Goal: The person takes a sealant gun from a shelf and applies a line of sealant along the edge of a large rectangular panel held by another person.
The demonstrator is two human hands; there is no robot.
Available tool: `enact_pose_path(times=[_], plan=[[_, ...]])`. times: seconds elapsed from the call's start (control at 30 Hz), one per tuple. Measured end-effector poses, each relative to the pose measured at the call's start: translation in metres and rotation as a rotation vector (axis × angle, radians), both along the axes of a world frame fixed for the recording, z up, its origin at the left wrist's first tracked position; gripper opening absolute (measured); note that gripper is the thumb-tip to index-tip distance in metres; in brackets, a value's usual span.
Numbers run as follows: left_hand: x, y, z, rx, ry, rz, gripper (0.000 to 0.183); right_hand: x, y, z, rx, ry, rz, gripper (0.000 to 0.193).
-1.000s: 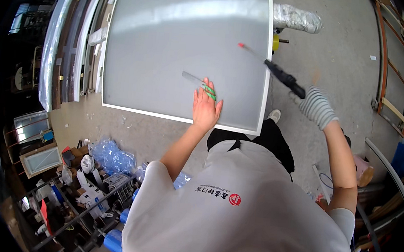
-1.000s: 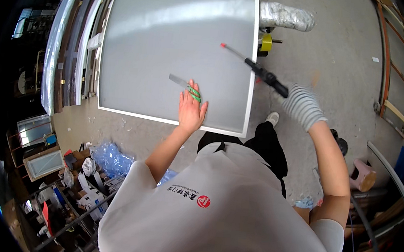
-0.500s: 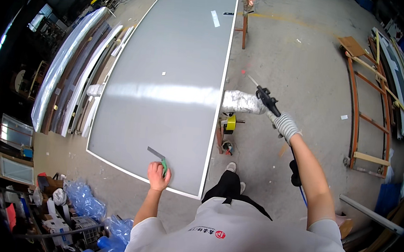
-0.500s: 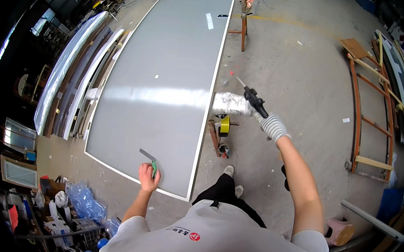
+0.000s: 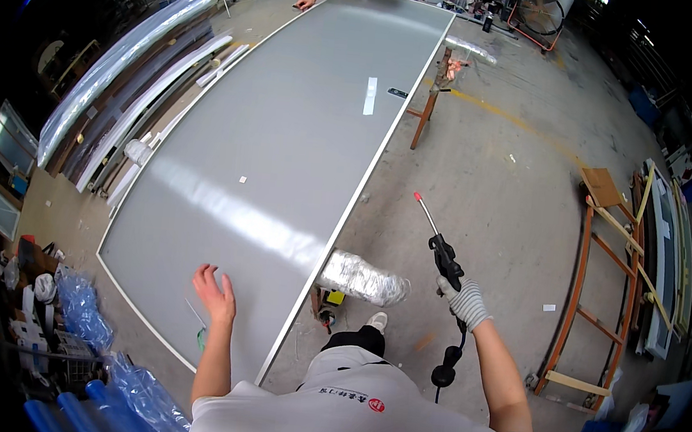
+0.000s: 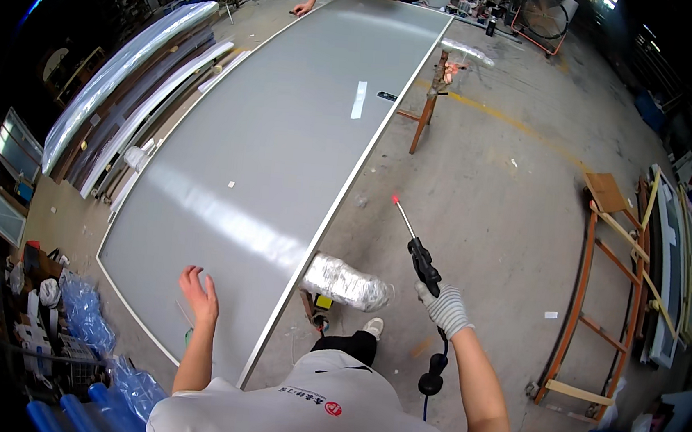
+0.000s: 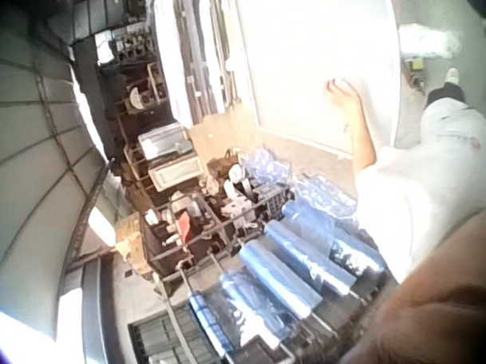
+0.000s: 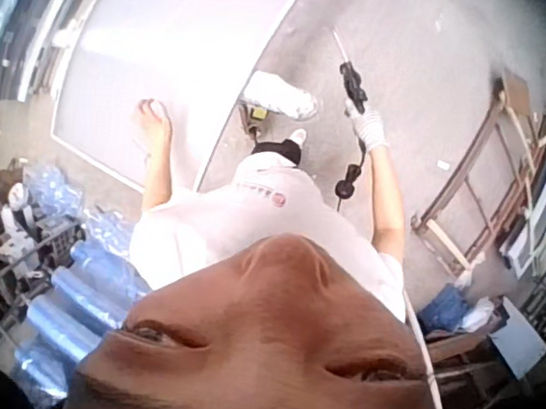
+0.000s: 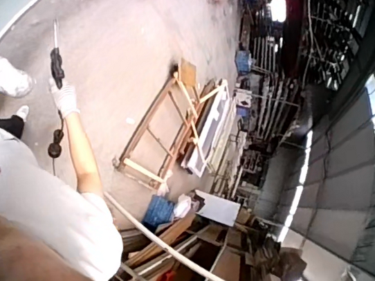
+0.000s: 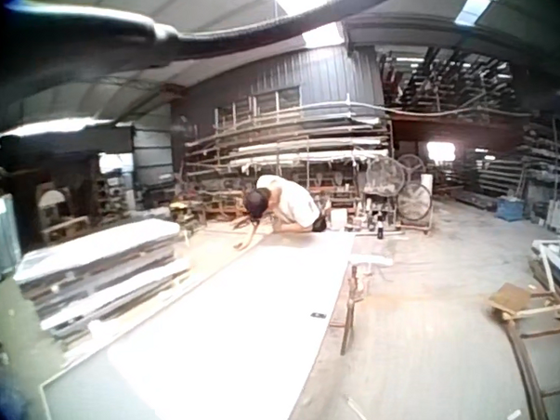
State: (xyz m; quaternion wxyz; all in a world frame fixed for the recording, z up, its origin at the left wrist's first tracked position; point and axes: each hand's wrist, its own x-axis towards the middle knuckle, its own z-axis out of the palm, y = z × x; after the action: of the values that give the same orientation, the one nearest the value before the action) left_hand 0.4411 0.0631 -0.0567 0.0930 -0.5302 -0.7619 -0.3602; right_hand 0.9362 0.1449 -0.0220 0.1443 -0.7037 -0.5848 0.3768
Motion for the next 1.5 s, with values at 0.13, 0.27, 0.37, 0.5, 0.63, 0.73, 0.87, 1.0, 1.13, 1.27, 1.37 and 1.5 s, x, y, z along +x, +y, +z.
enact_pose_path(times=[0.13,0.27,0.37,0.5,0.63,0.73,0.87,1.0,1.13,1.27,1.37,1.5], plan=[[0.080,0.108,-0.012,-0.252,0.045,-0.327,0.046,0.025,0.026,0.002,-0.049,-0.064,0.209,0.057],[0.159,0.198,-0.009,-0.426,0.189,-0.558,0.060,0.040,0.052,0.015,-0.290,-0.320,0.795,0.059],[0.210,0.261,-0.015,-0.378,0.131,-0.597,0.061,0.091,0.055,-0.018,-0.303,-0.154,0.745,0.055],[0.260,0.302,-0.030,-0.351,0.148,-0.580,0.063,0.173,0.070,-0.017,-0.310,-0.029,0.397,0.041],[0.266,0.295,-0.028,-0.367,0.306,-0.508,0.065,0.226,0.104,-0.024,-0.380,0.084,0.048,0.044],[0.255,0.295,-0.051,-0.318,0.435,-0.500,0.062,0.268,0.113,-0.085,-0.230,0.030,0.088,0.048],[0.323,0.313,-0.011,-0.168,0.652,-0.449,0.035,0.294,0.132,-0.054,-0.221,0.064,-0.077,0.054],[0.373,0.395,-0.054,-0.525,0.107,-0.706,0.039,0.308,0.151,-0.057,-0.203,0.139,0.038,0.055],[0.426,0.509,-0.075,-0.906,-0.811,-0.804,0.044,0.296,0.184,-0.040,-0.116,0.075,0.013,0.053],[0.477,0.614,-0.063,-1.112,-1.517,-0.772,0.044,0.280,0.227,-0.051,-0.077,0.038,-0.035,0.053],[0.469,0.715,-0.086,-1.335,-1.864,-1.426,0.041,0.274,0.265,-0.037,-0.073,0.113,-0.053,0.052],[0.473,0.768,-0.059,-0.995,-1.630,-1.116,0.031,0.268,0.335,-0.042,-0.088,0.139,-0.095,0.048]])
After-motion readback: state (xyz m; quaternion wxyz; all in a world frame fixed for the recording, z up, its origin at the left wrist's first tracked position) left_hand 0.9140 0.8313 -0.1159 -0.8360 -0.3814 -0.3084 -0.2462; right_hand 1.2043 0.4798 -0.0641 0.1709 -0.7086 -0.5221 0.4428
